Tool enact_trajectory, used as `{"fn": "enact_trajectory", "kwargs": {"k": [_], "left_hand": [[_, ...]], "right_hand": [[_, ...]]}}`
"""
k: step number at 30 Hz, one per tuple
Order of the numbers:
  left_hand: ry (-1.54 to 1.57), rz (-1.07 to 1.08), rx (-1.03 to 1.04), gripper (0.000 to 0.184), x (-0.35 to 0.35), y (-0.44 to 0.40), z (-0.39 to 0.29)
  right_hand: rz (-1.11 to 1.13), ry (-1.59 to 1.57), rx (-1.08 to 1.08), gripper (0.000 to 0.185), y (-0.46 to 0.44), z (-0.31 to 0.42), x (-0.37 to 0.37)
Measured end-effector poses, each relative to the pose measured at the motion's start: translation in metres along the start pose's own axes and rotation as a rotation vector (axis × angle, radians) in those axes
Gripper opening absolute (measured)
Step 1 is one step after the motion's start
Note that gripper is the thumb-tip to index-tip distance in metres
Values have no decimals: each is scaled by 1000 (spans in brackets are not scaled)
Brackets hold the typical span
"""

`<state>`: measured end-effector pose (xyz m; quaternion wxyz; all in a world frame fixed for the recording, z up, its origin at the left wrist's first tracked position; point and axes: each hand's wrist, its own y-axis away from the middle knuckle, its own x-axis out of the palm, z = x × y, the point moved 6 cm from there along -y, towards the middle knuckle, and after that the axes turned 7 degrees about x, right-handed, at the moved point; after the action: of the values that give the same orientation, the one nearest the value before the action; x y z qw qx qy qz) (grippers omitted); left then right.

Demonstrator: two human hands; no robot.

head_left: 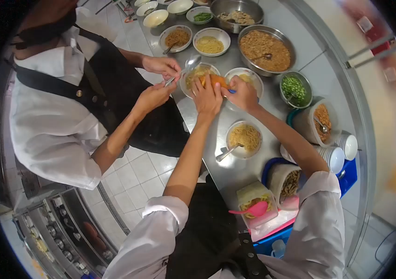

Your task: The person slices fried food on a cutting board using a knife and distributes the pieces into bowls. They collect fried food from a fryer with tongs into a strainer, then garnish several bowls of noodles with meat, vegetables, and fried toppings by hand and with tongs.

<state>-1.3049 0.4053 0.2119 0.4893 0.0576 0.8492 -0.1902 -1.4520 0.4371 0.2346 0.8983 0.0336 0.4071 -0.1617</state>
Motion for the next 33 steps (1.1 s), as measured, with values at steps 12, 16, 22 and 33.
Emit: {"fn": "enact_trajectory", "kwargs": {"k": [12,16,22,33], "left_hand": [[-36,87,-127,61,20,-49,62],[-56,152,-70,58,24,-38,49],[-85,200,-132,58,36,-35,57],[-80,223,-161,59,47,-34,52]], "right_hand": [[344,28,-39,44,-100,8,68],[329,14,-53,47,-95,-3,61],[375,75,-68,46,-95,8,60],[445,189,-71,31,-39,-11,-25]]}}
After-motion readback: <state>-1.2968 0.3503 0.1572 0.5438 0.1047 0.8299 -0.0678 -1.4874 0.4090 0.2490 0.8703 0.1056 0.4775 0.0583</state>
